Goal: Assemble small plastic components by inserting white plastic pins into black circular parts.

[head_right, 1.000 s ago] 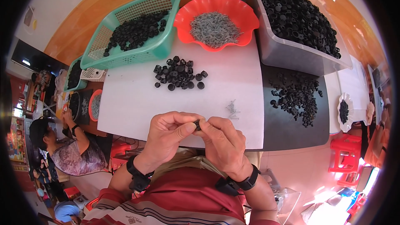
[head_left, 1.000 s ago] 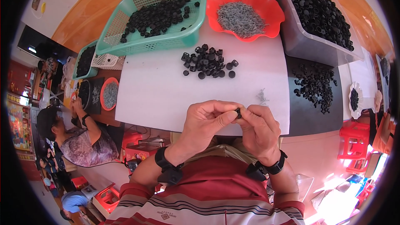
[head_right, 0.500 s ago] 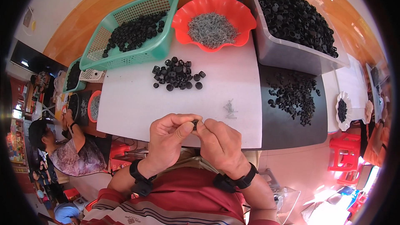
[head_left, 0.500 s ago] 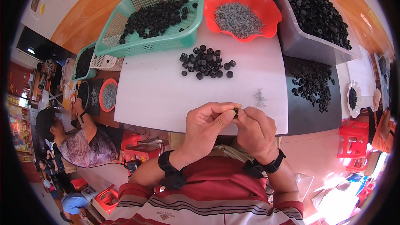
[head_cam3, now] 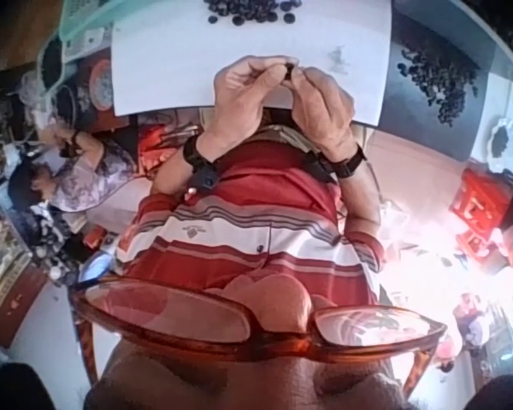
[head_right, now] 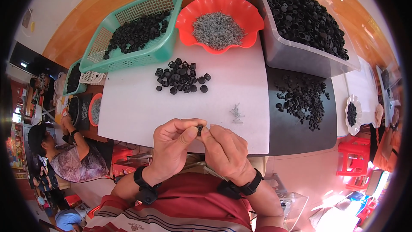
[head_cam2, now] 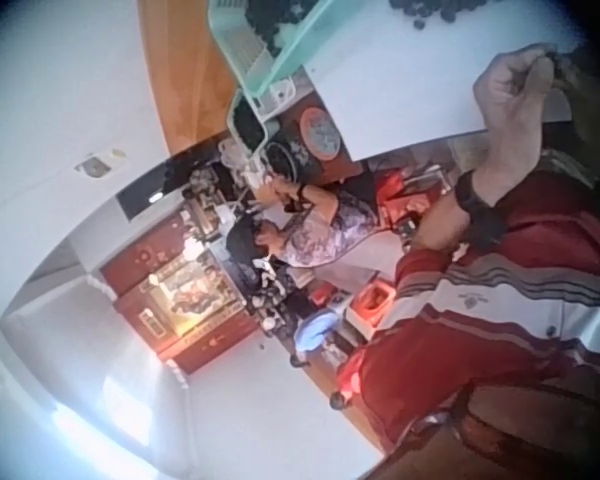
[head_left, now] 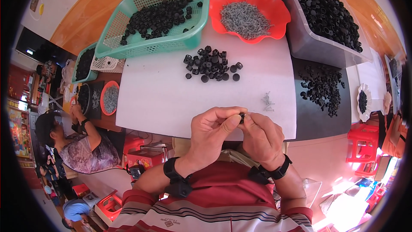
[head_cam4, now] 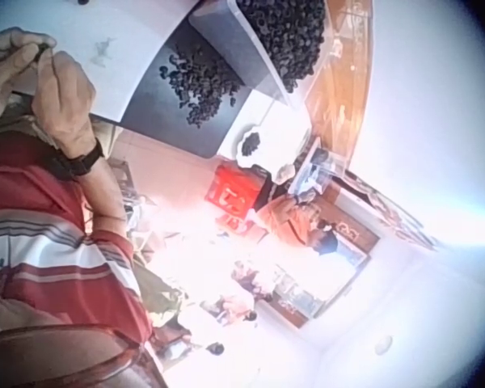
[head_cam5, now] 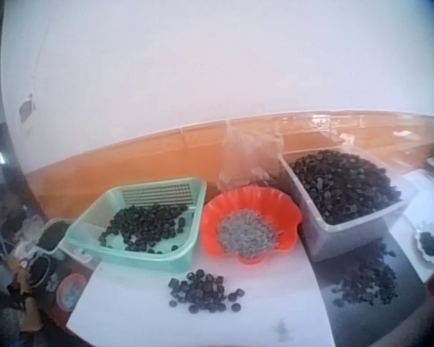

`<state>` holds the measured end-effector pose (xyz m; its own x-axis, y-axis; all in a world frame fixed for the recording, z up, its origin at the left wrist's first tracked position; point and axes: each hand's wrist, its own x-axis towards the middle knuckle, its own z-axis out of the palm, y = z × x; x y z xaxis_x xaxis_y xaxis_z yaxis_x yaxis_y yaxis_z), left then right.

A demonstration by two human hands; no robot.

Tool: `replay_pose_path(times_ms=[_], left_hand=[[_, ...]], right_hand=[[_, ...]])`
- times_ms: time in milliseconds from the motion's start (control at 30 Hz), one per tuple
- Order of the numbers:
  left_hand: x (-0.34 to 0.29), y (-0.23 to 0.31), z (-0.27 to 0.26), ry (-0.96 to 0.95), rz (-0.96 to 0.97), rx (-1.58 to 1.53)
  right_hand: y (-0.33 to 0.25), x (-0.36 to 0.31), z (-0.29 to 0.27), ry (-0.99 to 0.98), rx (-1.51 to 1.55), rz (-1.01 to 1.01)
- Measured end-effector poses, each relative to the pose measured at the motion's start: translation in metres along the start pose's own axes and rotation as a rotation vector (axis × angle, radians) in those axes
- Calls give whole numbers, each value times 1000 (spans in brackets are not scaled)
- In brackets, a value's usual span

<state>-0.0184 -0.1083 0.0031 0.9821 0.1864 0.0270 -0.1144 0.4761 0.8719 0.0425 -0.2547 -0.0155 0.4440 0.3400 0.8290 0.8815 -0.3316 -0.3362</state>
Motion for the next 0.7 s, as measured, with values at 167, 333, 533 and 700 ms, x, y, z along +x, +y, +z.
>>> replay_pose_path(times_ms=[167,333,533,700], left_hand=[[1,5,3,27,-34,-3],[1,6,4,25,-44,6],[-1,2,5,61,-10,47],[-1,-1,6,105,0,46]], right_hand=[[-1,-1,-2,-18,15,18],[-2,0,0,17,5,12],[-1,1,3,-2,17,-6],[-2,8,5,-13,-17,-14]])
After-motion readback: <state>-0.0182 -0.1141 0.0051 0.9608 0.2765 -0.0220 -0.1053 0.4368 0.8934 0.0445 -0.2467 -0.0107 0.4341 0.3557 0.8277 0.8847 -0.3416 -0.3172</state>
